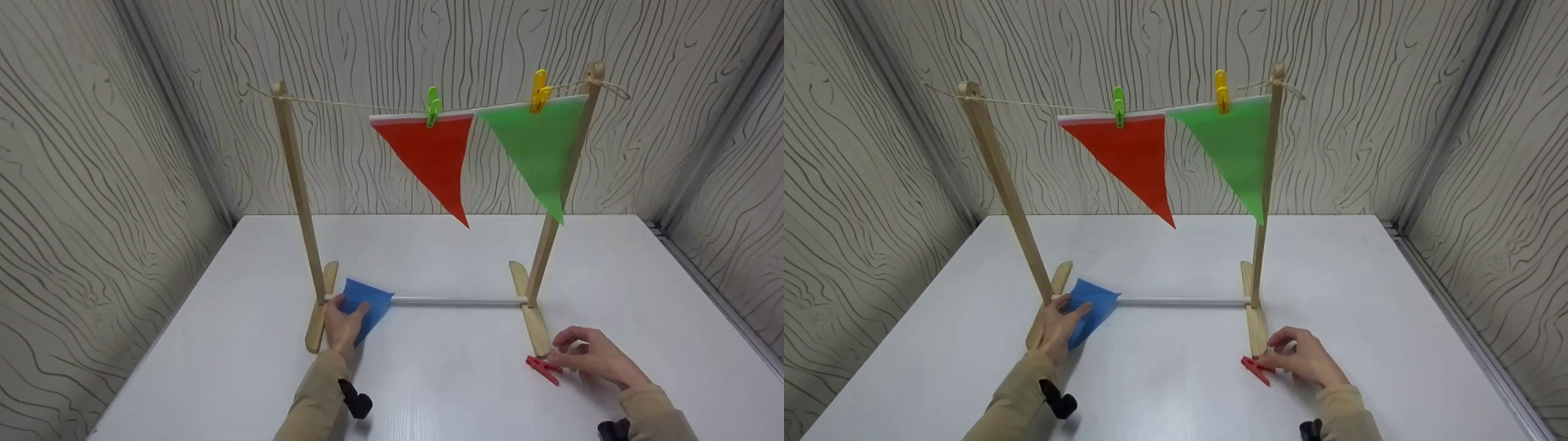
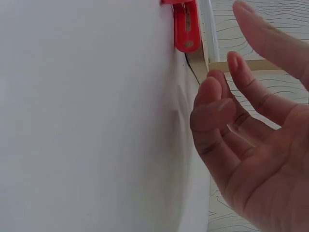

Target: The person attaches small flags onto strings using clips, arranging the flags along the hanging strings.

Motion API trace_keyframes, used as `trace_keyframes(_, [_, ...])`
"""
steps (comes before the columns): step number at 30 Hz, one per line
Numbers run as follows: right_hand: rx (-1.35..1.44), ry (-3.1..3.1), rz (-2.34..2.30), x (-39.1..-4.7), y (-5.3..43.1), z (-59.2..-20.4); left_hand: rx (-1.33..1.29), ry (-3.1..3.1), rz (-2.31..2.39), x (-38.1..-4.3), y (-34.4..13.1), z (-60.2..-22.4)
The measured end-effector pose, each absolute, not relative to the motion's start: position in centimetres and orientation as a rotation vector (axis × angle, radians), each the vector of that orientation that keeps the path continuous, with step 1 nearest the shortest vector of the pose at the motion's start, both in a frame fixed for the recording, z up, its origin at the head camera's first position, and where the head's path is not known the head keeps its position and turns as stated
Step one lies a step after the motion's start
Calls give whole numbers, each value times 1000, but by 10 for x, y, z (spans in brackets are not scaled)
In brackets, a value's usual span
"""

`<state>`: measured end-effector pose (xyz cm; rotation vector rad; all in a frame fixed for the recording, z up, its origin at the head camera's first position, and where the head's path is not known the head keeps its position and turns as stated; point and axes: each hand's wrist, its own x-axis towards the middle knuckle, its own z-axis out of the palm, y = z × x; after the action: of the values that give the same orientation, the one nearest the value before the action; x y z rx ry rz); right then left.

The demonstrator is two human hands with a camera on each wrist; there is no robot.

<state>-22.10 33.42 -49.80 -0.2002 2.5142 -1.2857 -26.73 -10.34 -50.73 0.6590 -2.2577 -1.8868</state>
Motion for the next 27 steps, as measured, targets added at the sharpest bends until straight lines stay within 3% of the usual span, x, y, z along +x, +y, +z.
trace_keyframes(27, [-305, 2602, -1046, -218, 329, -500, 613, -2265, -1919, -269, -105, -509])
